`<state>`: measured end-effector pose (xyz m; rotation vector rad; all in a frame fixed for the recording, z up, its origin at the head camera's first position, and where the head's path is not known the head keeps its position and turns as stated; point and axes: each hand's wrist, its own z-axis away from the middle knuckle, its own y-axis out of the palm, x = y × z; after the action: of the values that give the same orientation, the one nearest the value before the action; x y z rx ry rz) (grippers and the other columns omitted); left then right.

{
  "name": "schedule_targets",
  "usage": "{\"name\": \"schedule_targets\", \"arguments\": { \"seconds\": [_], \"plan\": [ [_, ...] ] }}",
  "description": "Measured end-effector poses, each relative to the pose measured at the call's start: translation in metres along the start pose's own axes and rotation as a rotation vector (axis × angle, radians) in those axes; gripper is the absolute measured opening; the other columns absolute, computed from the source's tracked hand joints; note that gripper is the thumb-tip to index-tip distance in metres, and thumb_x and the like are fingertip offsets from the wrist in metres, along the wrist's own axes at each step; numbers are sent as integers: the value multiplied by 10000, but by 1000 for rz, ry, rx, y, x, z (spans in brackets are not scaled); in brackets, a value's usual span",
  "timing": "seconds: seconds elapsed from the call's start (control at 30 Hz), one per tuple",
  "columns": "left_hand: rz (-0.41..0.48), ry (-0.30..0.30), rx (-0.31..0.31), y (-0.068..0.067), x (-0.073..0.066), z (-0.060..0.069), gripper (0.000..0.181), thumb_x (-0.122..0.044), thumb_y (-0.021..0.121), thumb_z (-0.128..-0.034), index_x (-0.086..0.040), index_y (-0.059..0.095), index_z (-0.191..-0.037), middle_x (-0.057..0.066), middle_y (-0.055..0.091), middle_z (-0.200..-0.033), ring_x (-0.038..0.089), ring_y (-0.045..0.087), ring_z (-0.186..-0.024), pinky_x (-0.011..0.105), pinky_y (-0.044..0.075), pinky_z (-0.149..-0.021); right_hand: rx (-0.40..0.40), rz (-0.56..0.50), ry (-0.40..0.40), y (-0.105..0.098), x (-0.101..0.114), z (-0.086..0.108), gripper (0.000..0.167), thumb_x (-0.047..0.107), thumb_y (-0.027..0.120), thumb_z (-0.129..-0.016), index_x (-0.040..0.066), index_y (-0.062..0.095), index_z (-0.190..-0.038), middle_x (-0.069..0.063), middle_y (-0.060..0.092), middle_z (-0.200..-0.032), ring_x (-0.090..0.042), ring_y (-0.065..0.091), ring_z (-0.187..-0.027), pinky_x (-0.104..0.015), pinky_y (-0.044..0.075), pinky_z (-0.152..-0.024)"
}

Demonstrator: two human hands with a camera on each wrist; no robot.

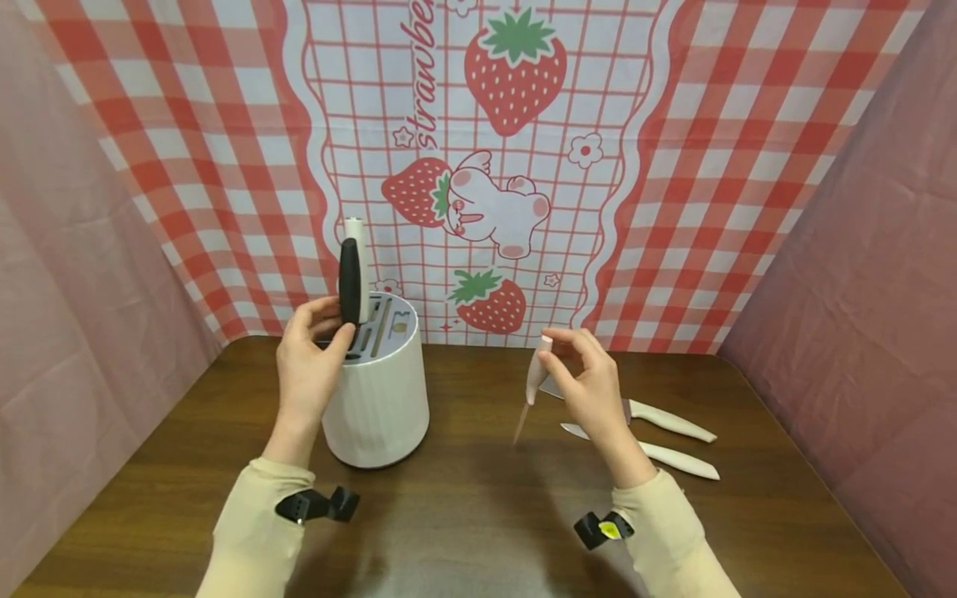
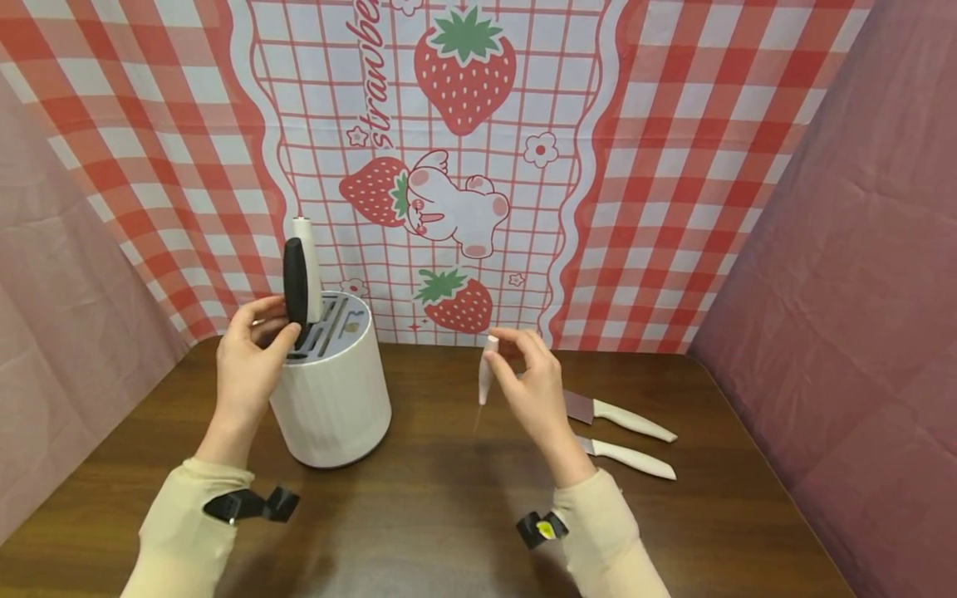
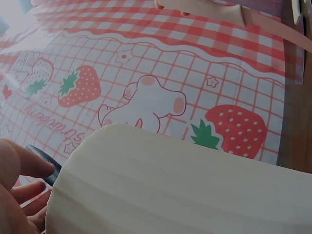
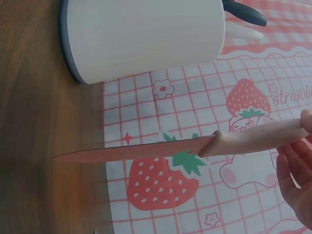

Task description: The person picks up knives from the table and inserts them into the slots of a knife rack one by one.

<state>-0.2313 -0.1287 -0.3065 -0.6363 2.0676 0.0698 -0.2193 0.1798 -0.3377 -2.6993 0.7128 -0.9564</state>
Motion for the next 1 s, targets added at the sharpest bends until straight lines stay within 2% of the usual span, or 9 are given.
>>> {"name": "schedule_targets", "arguments": {
  "seconds": [0.13, 0.27, 0.43, 0.53, 0.67, 0.8, 0.9, 1.0],
  "plan": [
    [-3, 57, -47, 0, -3, 4, 375, -30, 627, -819, -12, 530, -1181, 128, 518, -1124, 189, 594, -927, 149, 430, -749, 9, -2, 8, 2, 3, -2, 294, 29, 675, -782, 30, 632, -1073, -84, 590, -869, -100, 571, -810, -158, 446, -674],
    [-9, 117, -89, 1, -7, 7, 362, -22, 620, -817, -2, 532, -1167, 150, 494, -1094, 169, 590, -903, 185, 435, -774, 12, -9, 5, 4, 6, -3, 282, 44, 675, -787, 37, 637, -1066, -73, 596, -864, -81, 570, -798, -167, 455, -679],
    [-1, 228, -128, 3, -13, 12, 337, -1, 602, -821, 21, 533, -1150, 175, 496, -1083, 195, 591, -860, 228, 424, -763, 29, -1, -18, 1, 23, -8, 267, -18, 676, -767, -9, 640, -1032, -109, 609, -865, -194, 580, -777, -253, 471, -660],
    [14, 303, -129, 6, -19, 16, 331, 5, 605, -819, 27, 541, -1143, 187, 498, -1088, 227, 582, -858, 244, 409, -770, 40, 9, -21, -3, 40, -12, 249, -38, 672, -764, -44, 639, -1010, -136, 607, -853, -249, 575, -771, -218, 462, -658],
    [31, 373, -95, 13, -26, 22, 318, -7, 613, -822, 23, 551, -1132, 187, 514, -1075, 237, 574, -866, 272, 407, -768, 44, 10, -13, -7, 53, -16, 238, -38, 670, -766, -54, 639, -1001, -152, 601, -838, -270, 571, -773, -153, 432, -670],
    [39, 410, -24, 21, -30, 29, 313, -15, 609, -828, 21, 543, -1132, 164, 548, -1059, 223, 581, -866, 296, 425, -746, 51, -9, -13, -7, 60, -19, 247, -43, 669, -765, -61, 627, -1007, -165, 600, -843, -270, 575, -778, -202, 458, -689],
    [43, 400, 50, 27, -32, 35, 317, -23, 614, -829, 16, 538, -1134, 141, 571, -1040, 209, 586, -857, 301, 437, -734, 59, -29, -9, -5, 65, -20, 247, -42, 666, -769, -57, 621, -1011, -167, 600, -855, -262, 578, -789, -309, 490, -706],
    [54, 340, 146, 33, -34, 39, 326, -59, 627, -832, -15, 542, -1143, 118, 593, -1028, 176, 594, -839, 288, 445, -726, 66, -43, -9, -2, 69, -23, 239, -32, 668, -771, -44, 626, -1006, -163, 600, -860, -251, 582, -795, -386, 494, -709]
  ]
}}
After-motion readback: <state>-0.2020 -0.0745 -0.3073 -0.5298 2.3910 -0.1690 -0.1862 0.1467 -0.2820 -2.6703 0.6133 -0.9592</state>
